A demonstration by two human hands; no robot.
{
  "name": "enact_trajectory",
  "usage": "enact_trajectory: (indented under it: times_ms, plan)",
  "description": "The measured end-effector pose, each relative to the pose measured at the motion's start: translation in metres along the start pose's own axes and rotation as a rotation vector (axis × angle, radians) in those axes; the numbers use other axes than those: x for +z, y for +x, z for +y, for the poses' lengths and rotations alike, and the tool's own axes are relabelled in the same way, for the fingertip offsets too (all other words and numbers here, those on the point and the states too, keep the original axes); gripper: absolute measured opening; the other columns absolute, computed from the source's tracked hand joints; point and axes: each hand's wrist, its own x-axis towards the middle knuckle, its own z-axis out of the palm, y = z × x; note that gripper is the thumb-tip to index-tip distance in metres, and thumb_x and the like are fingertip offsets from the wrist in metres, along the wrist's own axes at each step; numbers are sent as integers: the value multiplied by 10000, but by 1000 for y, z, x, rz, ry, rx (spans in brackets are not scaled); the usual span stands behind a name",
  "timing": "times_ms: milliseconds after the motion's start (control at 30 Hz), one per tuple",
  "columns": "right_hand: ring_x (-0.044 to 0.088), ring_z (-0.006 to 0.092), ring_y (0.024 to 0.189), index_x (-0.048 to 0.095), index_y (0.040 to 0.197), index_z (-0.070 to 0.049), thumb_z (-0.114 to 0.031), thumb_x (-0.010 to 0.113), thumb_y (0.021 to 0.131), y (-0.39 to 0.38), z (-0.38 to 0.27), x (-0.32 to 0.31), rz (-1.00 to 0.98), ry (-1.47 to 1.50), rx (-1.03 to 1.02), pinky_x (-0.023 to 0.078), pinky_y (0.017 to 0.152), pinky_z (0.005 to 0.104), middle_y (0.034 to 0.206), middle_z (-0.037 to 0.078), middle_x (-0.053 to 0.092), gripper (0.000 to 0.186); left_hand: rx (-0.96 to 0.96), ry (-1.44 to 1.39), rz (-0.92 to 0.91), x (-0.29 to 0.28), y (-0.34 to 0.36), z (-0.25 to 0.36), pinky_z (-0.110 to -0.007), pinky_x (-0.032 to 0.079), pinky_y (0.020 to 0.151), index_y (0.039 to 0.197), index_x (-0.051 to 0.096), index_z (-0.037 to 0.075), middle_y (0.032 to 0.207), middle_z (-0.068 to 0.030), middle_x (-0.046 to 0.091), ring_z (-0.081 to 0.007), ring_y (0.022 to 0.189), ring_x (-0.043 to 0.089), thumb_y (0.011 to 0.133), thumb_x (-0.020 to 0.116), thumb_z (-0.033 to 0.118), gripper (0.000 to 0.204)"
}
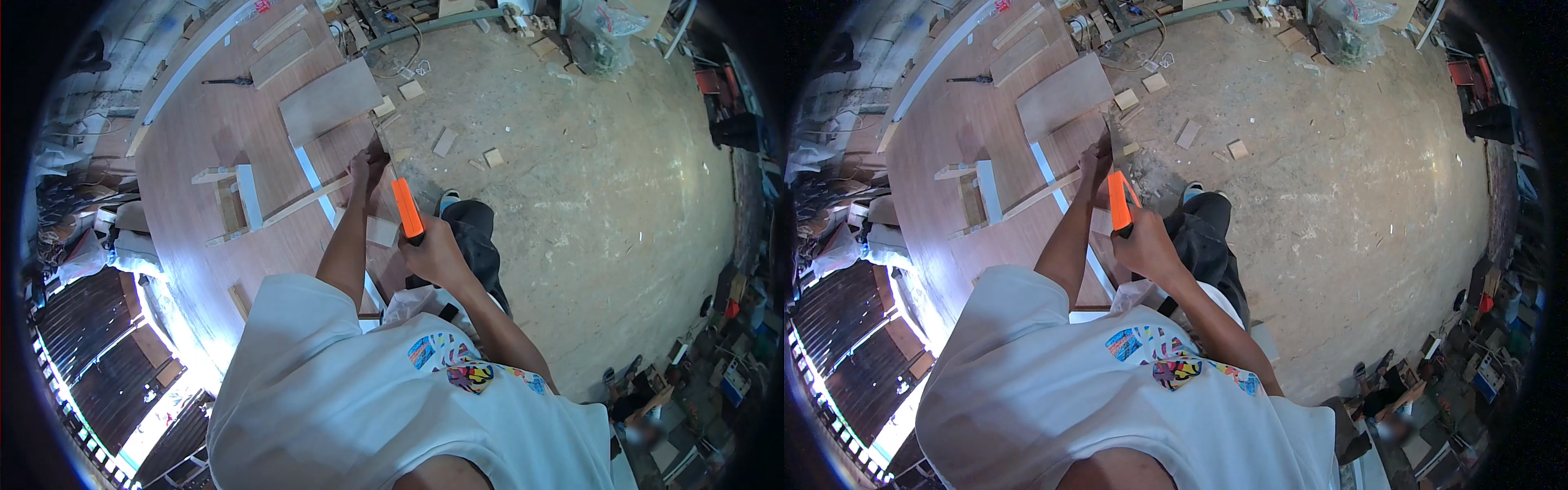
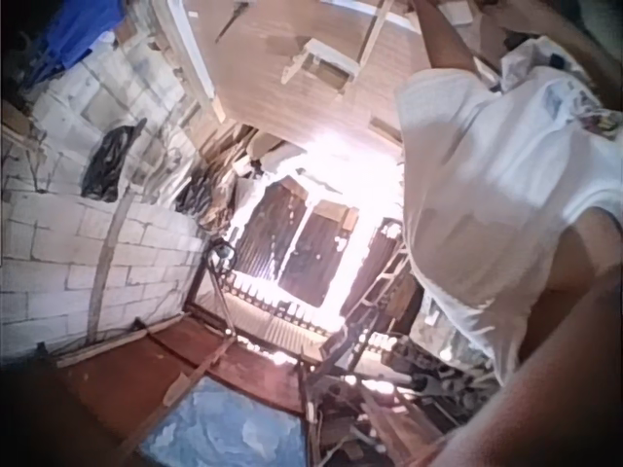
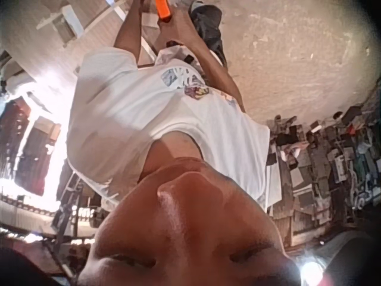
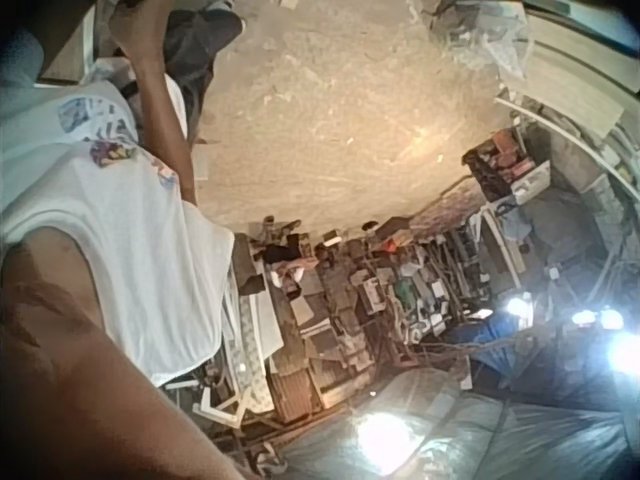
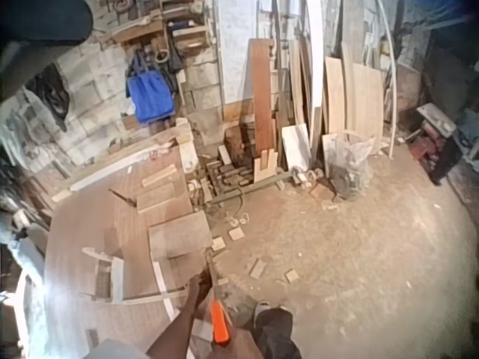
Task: The person is sawing a piece of wood as part of a woodworking project.
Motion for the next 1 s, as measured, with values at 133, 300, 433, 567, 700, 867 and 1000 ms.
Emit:
enact_trajectory:
  times_ms: [133, 300, 433, 567, 700, 867, 1000]
  plan:
    - [591, 206, 605, 575, 805, 53, -13, 602, 751, 21, 21, -1, 20, -37, 53, 478, 610, 364, 637, 206, 551, 89, 22, -54, -31, 19, 11, -16, -333, 522, 704, 967, 690, 48, 868, -98, 712, -198, 763, 662, 598, 866, 346, 506]
    - [538, 185, 578, 564, 779, 55, -13, 601, 748, 6, 8, 6, 45, 9, 13, 458, 582, 373, 633, 204, 544, 82, 3, 24, 38, 13, 12, -28, -332, 507, 659, 959, 693, 62, 830, -101, 712, -223, 716, 661, 579, 858, 418, 546]
    - [536, 211, 567, 565, 787, 51, -17, 605, 753, 30, 33, 3, 61, -38, -4, 462, 596, 369, 626, 195, 539, 86, 196, 78, 5, 27, 12, -29, -373, 478, 694, 992, 674, 82, 852, -135, 697, -263, 788, 659, 711, 729, 419, 442]
    - [528, 222, 571, 563, 796, 43, -9, 600, 761, 12, 33, 9, 67, -34, -2, 463, 605, 359, 635, 186, 536, 73, 213, 257, 169, 27, 6, -39, -369, 475, 696, 904, 679, 84, 847, -129, 695, -281, 771, 655, 681, 765, 402, 398]
    - [525, 244, 576, 559, 785, 40, -8, 598, 768, 36, 61, -5, 122, -32, 46, 466, 615, 365, 663, 200, 557, 64, 136, 81, -95, 48, 17, -27, -376, 467, 797, 946, 690, 16, 932, -158, 696, -287, 874, 636, 604, 823, 460, 575]
    - [535, 266, 580, 564, 794, 44, -8, 594, 771, 14, 17, 19, 40, -40, -46, 468, 613, 364, 676, 215, 563, 64, 164, 44, 199, 20, 39, -110, -369, 478, 678, 909, 675, 59, 808, -124, 691, -217, 750, 650, 632, 801, 382, 444]
    - [620, 301, 629, 569, 795, 46, -27, 607, 766, 38, 46, 6, 66, -80, 47, 477, 625, 360, 678, 220, 570, 87, 180, 63, 187, 61, 13, -52, -372, 483, 641, 917, 677, 52, 794, -127, 689, -216, 734, 649, 634, 797, 361, 436]
